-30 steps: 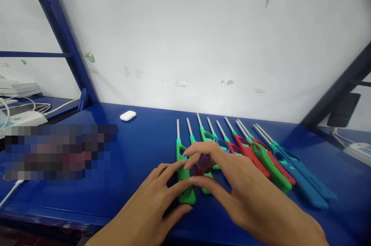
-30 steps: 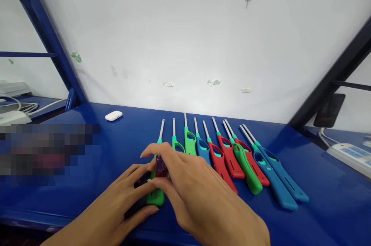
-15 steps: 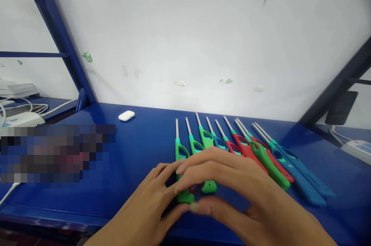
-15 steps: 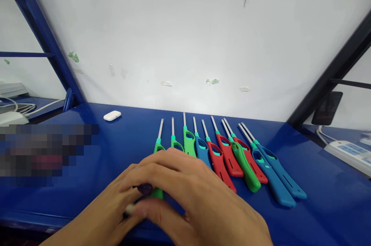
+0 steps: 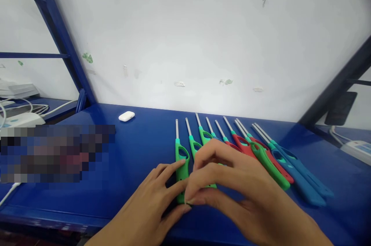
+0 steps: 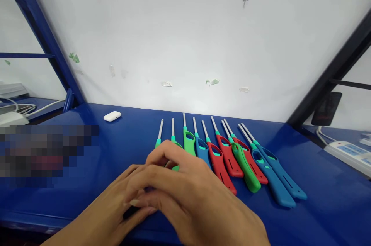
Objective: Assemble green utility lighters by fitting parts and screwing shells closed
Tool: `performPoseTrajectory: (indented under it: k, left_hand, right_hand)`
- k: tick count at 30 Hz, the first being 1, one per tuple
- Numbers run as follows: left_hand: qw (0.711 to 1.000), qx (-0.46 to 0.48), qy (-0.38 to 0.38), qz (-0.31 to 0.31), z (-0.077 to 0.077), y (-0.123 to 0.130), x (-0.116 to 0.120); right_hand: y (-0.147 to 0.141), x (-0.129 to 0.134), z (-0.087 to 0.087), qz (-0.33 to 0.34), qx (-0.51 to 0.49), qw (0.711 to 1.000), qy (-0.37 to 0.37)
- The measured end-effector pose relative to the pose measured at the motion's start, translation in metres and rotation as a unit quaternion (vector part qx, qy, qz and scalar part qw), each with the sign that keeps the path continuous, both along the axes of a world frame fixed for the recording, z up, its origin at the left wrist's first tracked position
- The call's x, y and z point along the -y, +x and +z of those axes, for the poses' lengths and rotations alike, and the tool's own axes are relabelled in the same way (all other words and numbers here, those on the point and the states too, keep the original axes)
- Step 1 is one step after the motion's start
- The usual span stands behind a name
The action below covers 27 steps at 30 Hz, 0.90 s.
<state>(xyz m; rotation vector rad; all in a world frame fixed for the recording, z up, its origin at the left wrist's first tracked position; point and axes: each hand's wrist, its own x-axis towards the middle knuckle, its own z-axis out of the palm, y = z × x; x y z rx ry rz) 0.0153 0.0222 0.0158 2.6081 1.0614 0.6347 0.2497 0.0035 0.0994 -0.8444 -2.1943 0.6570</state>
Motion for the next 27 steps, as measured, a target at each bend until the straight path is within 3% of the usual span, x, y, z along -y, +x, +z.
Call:
performPoseTrajectory:
  k: [6,12,19,23,27]
  left_hand:
    - [1.000,0.001,0.029,0.007,-0.006,-0.001,-0.002]
    - [1.000,-0.012,0.001,-0.005,-0.003,0.000,-0.001]
    - [1.000,-0.012,-0.006,0.019,-0.010,-0.005,0.002]
    - [0.999,0.020,-0.036,-0.008,-0.003,-0.006,0.004]
    - [0.999,0.032,0.006,-0.032,-0.001,-0.005,0.003]
  right_hand:
    - [0.001,0.004,0.000,0.004,0.028,1.000,-0.004]
    - [-0.002,0.001,0.000,0.047,-0.005,0.999,-0.010]
    - [0.008,0.002,-0.005,-0.047,-0.034,0.997,0.044]
    - [0.009,0.000,-0.005,-0.069,-0.005,0.996,0.058]
    - [0.010,-0.002,-0.004,-0.079,0.025,0.995,0.061]
